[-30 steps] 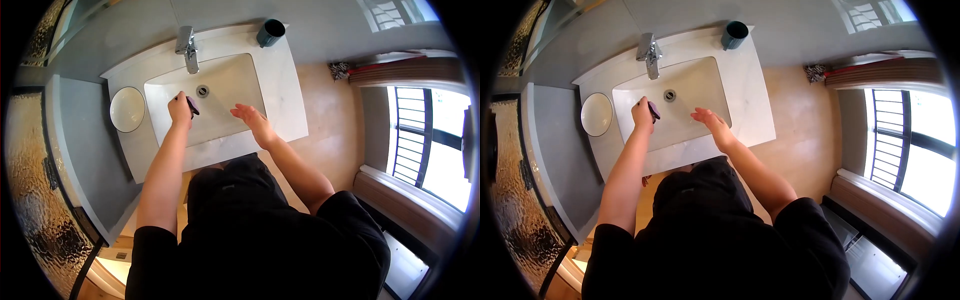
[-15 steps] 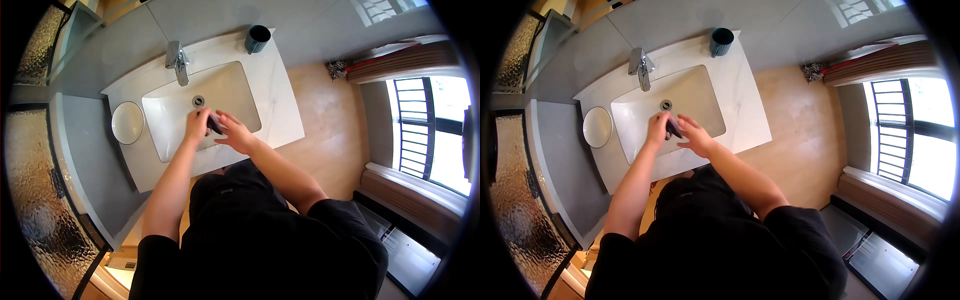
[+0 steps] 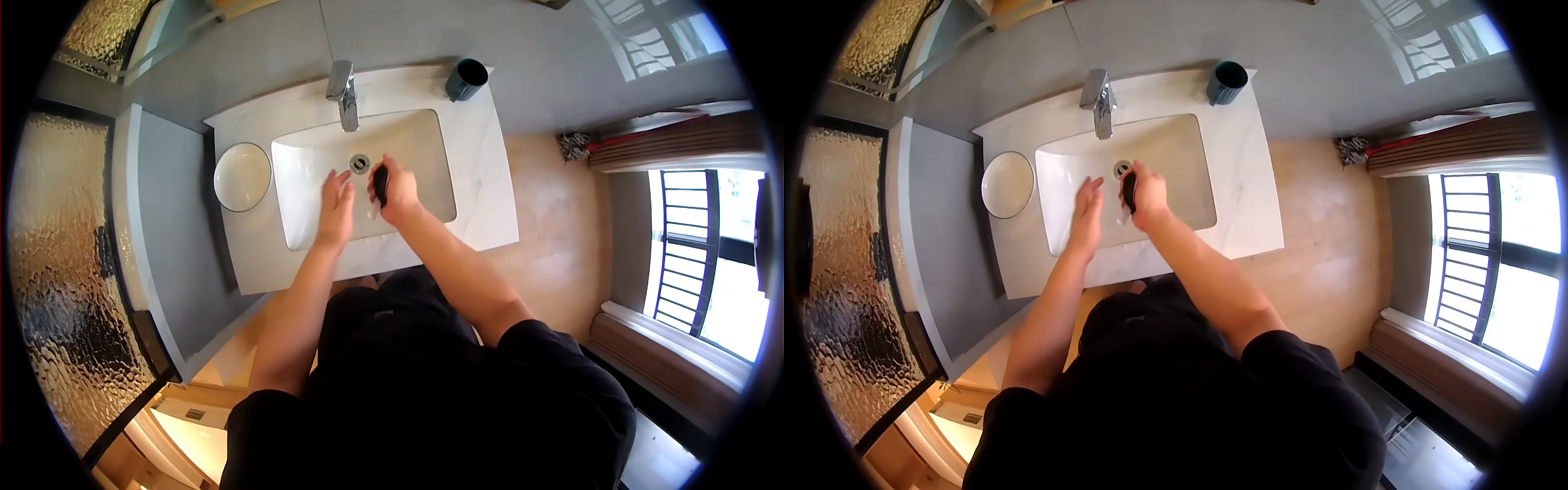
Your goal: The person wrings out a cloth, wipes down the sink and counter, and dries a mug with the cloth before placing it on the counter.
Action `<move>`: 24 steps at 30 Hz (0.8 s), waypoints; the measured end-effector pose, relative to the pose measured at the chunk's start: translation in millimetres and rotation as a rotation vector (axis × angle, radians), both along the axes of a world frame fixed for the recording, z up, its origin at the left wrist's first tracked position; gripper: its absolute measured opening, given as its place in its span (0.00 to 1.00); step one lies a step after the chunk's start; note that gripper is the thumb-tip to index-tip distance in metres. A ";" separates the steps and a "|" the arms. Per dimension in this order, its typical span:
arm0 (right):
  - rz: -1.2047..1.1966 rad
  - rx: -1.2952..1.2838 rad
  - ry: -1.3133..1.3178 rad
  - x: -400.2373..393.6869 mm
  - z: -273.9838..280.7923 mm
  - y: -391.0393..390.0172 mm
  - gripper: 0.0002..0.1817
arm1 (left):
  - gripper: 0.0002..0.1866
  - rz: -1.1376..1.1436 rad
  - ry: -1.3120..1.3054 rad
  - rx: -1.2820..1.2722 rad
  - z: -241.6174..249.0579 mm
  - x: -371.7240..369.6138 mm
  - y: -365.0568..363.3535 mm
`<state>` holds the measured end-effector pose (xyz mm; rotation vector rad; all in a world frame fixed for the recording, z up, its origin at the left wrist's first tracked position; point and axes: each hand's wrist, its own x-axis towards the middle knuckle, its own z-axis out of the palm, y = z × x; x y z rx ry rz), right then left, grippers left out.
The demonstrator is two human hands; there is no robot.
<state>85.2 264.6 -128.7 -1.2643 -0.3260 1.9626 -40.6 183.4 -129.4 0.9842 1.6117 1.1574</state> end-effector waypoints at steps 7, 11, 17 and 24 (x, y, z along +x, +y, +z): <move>-0.086 -0.103 0.076 17.7 4.8 41.1 0.16 | 0.18 0.121 0.153 -0.160 -84.6 -66.0 -99.8; -0.116 -0.090 0.138 23.9 29.9 45.4 0.16 | 0.16 0.066 0.369 -0.108 -81.9 -72.3 -128.5; -0.208 0.304 0.322 46.4 76.1 47.5 0.16 | 0.16 0.069 0.343 -0.109 -78.8 -91.7 -136.7; -0.032 0.292 -0.815 160.0 -30.8 25.5 0.19 | 0.17 0.124 0.318 -0.078 -89.7 -112.4 -138.0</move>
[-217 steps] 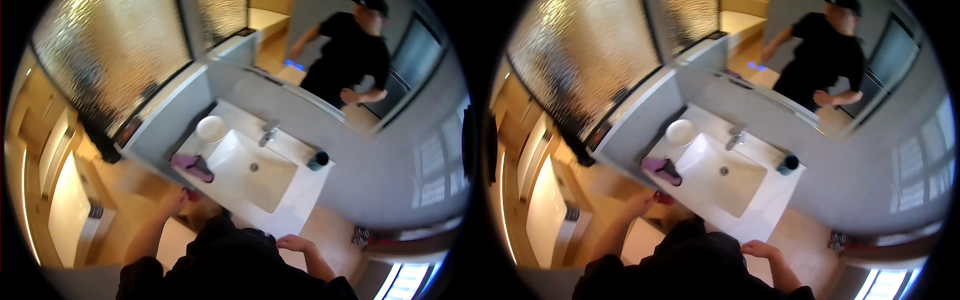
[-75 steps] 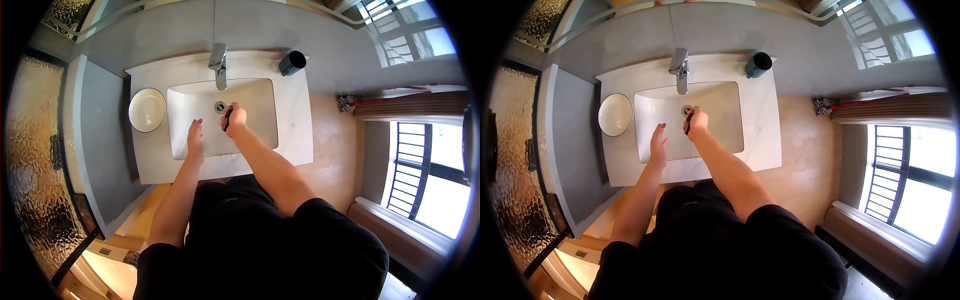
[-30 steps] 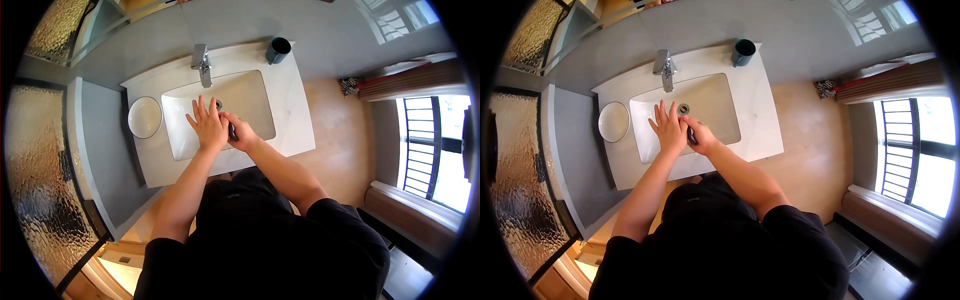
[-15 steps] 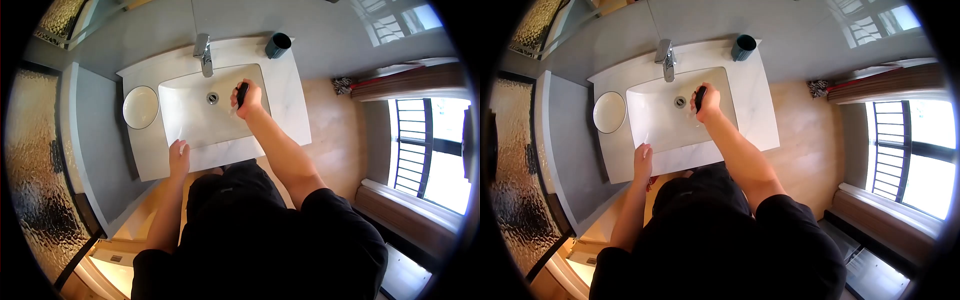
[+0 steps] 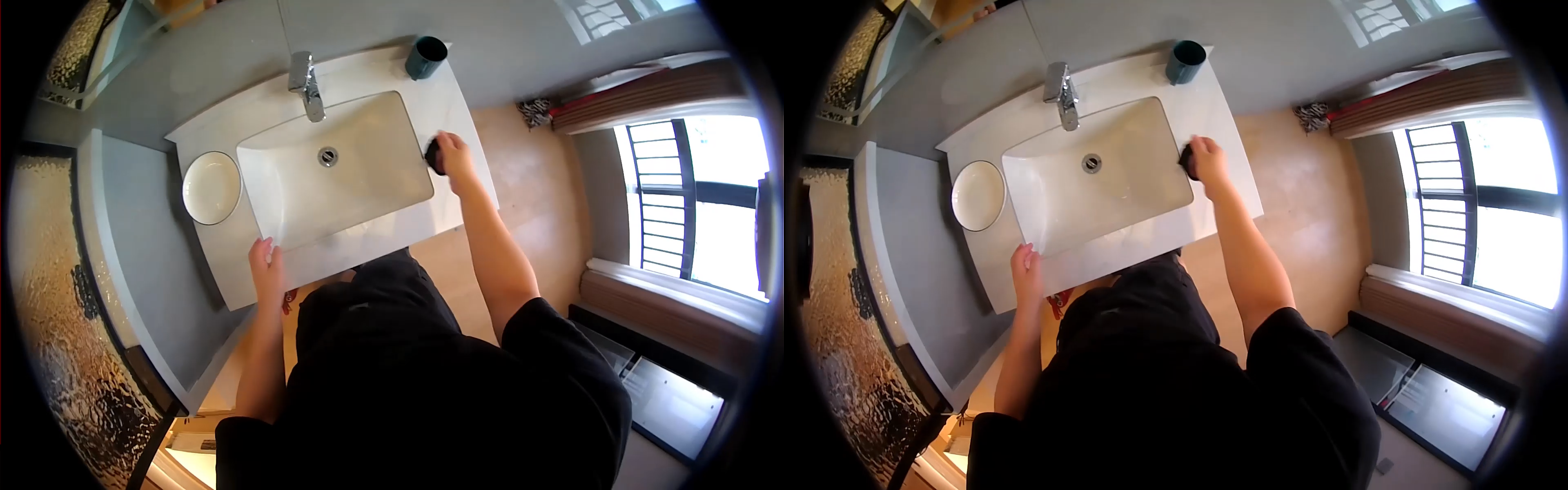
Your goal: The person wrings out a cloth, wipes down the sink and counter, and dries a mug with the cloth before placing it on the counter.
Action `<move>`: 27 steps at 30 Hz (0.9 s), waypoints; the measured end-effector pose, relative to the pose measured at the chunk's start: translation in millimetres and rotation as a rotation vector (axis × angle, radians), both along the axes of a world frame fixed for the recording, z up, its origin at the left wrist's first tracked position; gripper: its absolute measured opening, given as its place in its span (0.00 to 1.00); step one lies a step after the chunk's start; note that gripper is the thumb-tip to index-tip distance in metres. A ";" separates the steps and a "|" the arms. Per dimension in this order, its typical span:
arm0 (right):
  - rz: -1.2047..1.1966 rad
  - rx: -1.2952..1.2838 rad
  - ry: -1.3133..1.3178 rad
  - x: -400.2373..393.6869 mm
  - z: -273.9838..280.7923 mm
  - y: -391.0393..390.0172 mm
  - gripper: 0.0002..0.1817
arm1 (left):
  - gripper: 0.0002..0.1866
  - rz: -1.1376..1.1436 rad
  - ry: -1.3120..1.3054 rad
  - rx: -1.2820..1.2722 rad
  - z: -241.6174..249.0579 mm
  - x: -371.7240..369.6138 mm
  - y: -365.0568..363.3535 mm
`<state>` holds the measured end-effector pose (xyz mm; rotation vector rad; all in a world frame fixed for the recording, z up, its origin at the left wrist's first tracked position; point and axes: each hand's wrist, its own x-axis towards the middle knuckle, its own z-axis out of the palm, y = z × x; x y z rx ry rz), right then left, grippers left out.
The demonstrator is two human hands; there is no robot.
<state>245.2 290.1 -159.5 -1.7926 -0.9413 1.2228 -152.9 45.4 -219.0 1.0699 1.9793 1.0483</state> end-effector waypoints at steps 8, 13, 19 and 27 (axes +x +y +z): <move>0.315 0.249 -1.106 97.1 -49.2 -140.7 0.32 | 0.15 -0.055 0.131 0.019 -28.0 -13.1 -37.1; 0.543 0.288 -1.145 55.6 -58.3 -158.5 0.35 | 0.15 -0.058 0.154 0.034 18.2 0.7 -22.4; 1.018 0.466 -0.867 -56.2 -49.4 -191.8 0.34 | 0.16 -0.005 0.111 0.056 34.4 1.6 -19.9; 1.584 0.945 -0.621 -208.3 -60.6 -194.7 0.30 | 0.16 0.012 0.111 -0.010 38.3 13.0 -45.2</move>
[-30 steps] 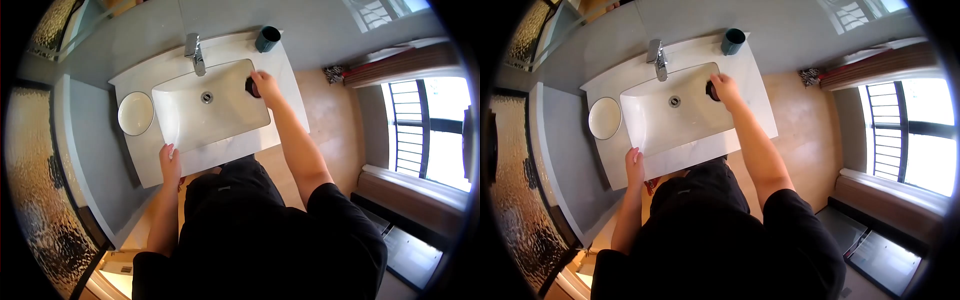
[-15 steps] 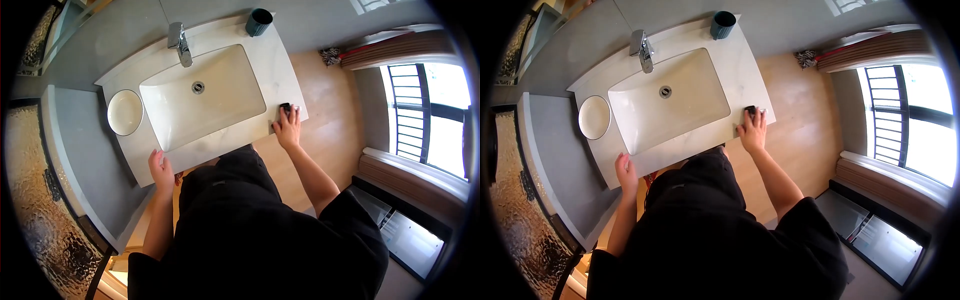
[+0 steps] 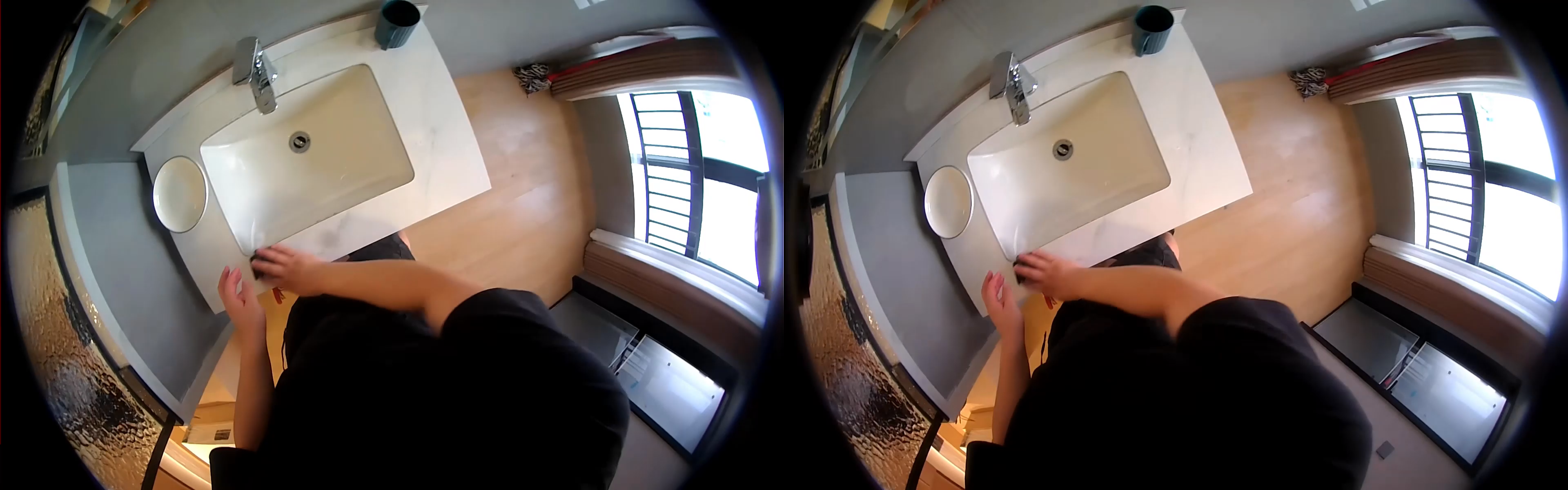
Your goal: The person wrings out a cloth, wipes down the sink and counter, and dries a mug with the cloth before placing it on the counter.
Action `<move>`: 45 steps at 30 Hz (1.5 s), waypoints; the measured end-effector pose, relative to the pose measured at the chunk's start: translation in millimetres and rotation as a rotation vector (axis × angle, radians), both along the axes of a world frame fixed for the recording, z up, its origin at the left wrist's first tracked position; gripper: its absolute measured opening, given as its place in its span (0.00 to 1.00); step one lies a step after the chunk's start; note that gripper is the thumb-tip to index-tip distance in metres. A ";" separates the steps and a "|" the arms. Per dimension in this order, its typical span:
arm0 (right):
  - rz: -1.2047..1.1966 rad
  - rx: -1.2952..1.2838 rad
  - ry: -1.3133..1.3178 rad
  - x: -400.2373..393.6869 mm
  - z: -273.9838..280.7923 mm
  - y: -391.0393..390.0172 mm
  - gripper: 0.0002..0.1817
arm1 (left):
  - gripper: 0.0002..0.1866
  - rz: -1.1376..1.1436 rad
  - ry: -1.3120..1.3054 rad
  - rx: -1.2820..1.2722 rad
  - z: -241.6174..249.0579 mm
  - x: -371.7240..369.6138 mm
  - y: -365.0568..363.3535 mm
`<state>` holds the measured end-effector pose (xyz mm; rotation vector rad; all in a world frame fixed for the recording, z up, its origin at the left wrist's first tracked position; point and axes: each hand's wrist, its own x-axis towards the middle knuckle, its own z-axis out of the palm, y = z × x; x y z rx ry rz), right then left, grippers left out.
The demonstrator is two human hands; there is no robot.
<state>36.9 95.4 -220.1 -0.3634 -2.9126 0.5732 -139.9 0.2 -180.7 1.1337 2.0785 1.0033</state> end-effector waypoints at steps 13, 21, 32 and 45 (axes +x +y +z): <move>-1.231 0.132 -0.177 297.2 6.7 48.4 0.36 | 0.18 -0.046 0.034 -0.059 -42.2 -23.1 -8.2; -1.453 0.050 -0.223 251.6 0.6 136.6 0.43 | 0.19 -0.088 0.126 -0.109 -28.5 26.7 16.8; -1.021 0.261 -0.152 244.1 -45.9 283.1 0.37 | 0.17 0.093 0.222 -0.036 -20.5 64.5 -14.5; -0.835 -0.533 0.161 227.1 9.6 205.0 0.16 | 0.17 0.916 -0.460 -0.330 -68.4 162.4 -212.8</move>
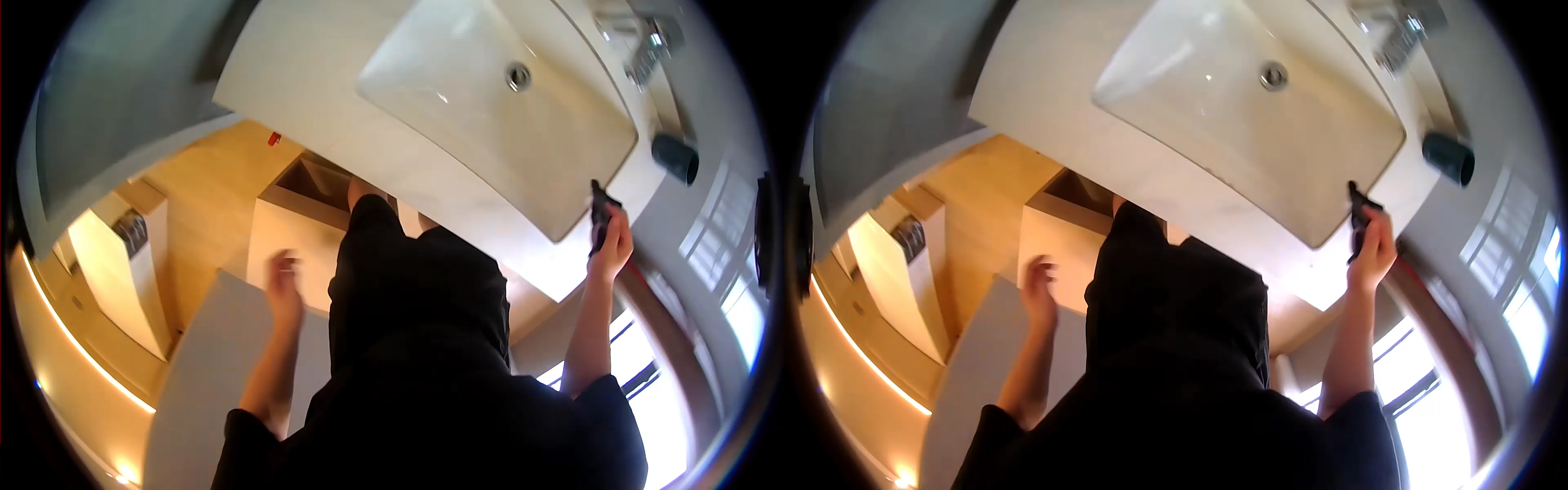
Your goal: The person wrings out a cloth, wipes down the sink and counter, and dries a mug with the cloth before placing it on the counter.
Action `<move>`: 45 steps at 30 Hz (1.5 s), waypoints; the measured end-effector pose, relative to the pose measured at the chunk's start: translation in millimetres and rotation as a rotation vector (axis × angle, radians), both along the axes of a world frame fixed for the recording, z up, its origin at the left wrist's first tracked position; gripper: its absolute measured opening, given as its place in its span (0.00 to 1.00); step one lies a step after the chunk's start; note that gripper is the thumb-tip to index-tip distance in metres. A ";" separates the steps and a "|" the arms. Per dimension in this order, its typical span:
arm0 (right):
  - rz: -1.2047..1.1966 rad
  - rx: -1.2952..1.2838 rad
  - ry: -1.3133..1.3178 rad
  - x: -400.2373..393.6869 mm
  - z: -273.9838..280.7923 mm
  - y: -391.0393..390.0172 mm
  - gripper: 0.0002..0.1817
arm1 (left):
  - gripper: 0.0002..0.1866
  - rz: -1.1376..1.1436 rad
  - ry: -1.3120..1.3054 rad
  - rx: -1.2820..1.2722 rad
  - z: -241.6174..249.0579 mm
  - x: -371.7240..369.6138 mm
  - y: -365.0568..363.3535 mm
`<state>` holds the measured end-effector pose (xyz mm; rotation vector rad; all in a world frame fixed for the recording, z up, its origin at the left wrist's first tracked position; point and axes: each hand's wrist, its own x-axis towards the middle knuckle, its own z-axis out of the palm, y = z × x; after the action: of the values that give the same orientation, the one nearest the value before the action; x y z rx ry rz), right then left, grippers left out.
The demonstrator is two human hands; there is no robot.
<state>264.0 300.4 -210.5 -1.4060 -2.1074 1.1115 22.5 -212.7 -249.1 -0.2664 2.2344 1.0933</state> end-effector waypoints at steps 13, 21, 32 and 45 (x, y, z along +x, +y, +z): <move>1.358 -0.188 0.258 -297.8 71.5 -205.9 0.24 | 0.15 0.746 0.029 0.561 5.4 -27.9 -4.2; 1.253 0.052 0.114 -281.5 10.0 -175.0 0.16 | 0.09 1.032 -0.295 -0.051 -168.7 137.4 -244.6; 1.235 0.359 -0.065 -190.6 -30.8 -174.3 0.21 | 0.41 -0.181 0.291 -0.489 -292.2 165.3 -91.5; 1.490 0.463 0.115 -243.5 -32.7 -206.0 0.27 | 0.36 0.039 0.631 -0.835 -334.9 7.3 -180.2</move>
<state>20.5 94.4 -243.2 0.6485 -2.9303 0.8579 29.8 -392.9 -584.0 -0.3319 3.1809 0.1840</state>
